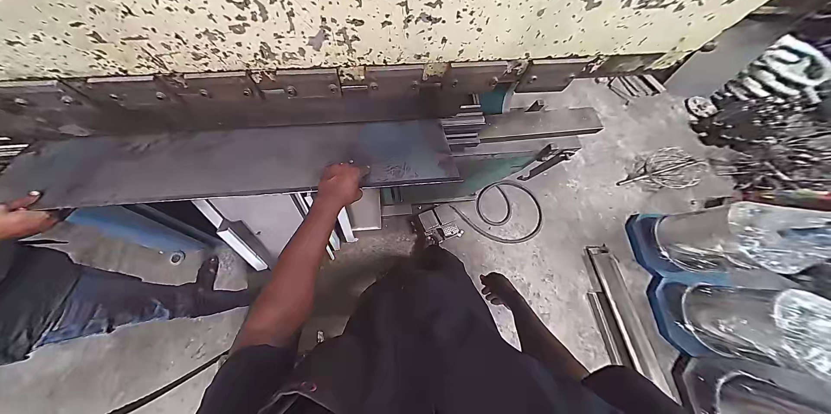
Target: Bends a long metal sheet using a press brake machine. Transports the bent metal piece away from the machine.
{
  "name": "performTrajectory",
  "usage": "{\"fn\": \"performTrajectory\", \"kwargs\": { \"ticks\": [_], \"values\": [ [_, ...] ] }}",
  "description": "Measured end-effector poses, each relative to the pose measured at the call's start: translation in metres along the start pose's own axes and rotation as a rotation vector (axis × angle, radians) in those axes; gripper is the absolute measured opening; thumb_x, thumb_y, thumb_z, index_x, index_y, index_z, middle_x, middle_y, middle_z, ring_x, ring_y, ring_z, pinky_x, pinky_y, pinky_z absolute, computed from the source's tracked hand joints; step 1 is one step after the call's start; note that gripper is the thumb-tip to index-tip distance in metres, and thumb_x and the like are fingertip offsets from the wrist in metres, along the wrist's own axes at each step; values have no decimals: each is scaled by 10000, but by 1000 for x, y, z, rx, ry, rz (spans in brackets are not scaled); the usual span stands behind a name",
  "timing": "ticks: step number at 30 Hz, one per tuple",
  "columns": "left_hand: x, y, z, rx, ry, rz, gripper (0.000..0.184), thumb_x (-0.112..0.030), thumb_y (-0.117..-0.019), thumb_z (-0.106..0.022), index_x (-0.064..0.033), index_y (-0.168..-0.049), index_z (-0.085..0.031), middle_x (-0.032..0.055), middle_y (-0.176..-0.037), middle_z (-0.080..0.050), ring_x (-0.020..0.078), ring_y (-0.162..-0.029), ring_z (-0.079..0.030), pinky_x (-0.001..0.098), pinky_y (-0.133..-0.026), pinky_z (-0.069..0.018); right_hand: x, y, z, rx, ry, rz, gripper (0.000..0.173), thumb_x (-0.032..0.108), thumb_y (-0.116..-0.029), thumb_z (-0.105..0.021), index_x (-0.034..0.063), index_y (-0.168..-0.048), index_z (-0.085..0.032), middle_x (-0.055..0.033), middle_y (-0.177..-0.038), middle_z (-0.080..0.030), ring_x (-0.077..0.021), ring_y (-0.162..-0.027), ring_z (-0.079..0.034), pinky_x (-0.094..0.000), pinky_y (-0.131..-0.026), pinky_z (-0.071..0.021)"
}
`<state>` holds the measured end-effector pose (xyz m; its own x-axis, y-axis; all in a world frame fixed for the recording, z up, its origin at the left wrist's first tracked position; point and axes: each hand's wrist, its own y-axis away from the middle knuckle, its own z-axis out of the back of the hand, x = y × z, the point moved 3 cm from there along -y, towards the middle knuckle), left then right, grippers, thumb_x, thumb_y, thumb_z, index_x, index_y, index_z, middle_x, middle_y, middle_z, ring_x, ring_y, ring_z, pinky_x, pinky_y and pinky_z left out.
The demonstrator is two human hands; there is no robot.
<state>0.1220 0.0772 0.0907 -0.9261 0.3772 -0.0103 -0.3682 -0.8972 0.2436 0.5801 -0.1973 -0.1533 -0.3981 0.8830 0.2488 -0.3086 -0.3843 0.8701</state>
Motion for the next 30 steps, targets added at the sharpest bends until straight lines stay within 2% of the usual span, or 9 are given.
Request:
{"fn": "performTrajectory", "kwargs": {
  "ticks": [15,17,20,22,24,25,27,28,30],
  "values": [
    [0,3,4,7,-3,-3,603,-260,-814,-727,-302,-1407,-627,98,-1230,-720,355,-1096,-681,626,-934,-500,24,12,7,-32,9,80,450,458,-1074,-494,64,-1259,-608,-122,-980,-726,-224,-724,-695,-403,-644,-573],
    [2,2,5,-33,20,7,585,-232,-807,-726,-307,-1382,-647,103,-1227,-721,367,-1089,-685,641,-904,-518,26,12,10,-33,7,108,455,456,-1076,-495,58,-1271,-599,-129,-985,-724,-226,-724,-695,-405,-646,-576],
    [7,3,25,-44,69,31,473,-215,-813,-722,-284,-1281,-706,128,-1097,-745,396,-1004,-704,656,-809,-544,37,14,15,-43,-2,126,444,445,-1076,-503,56,-1268,-600,-133,-984,-724,-228,-717,-691,-404,-638,-571],
    [7,8,25,-51,65,-9,489,-249,-815,-740,-297,-1299,-690,108,-1121,-742,381,-1031,-698,674,-856,-522,51,20,20,-51,-10,154,440,444,-1075,-509,60,-1273,-593,-132,-998,-723,-233,-735,-695,-412,-653,-576],
    [13,25,25,-199,201,-72,569,-334,-849,-752,-342,-1401,-616,33,-1308,-692,297,-1240,-627,657,-1082,-414,77,27,27,-77,-51,220,455,432,-1082,-487,48,-1306,-587,-151,-1068,-724,-262,-813,-713,-450,-711,-587],
    [18,43,22,-369,369,-53,551,-373,-872,-749,-322,-1407,-622,0,-1352,-677,236,-1298,-597,596,-1141,-395,92,32,33,-96,-93,265,463,422,-1088,-469,36,-1318,-583,-162,-1090,-722,-274,-837,-714,-462,-727,-587],
    [33,89,11,-871,705,160,435,-355,-926,-750,-78,-1257,-695,89,-1167,-742,216,-1126,-689,500,-1045,-525,138,48,43,-128,-235,375,470,405,-1093,-460,16,-1331,-573,-171,-1084,-718,-271,-834,-714,-452,-727,-593],
    [47,111,-3,-1082,817,382,453,-349,-945,-742,17,-1200,-659,132,-1069,-730,206,-1010,-708,446,-958,-573,162,60,48,-133,-331,422,480,404,-1095,-463,8,-1349,-557,-174,-1091,-712,-263,-841,-713,-439,-731,-599],
    [87,136,-34,-1275,1093,878,636,-394,-968,-712,70,-1340,-487,178,-1101,-647,203,-956,-667,365,-870,-574,212,83,58,-114,-516,485,530,456,-1096,-444,23,-1391,-522,-169,-1111,-717,-258,-874,-727,-426,-756,-610]
  ]
}}
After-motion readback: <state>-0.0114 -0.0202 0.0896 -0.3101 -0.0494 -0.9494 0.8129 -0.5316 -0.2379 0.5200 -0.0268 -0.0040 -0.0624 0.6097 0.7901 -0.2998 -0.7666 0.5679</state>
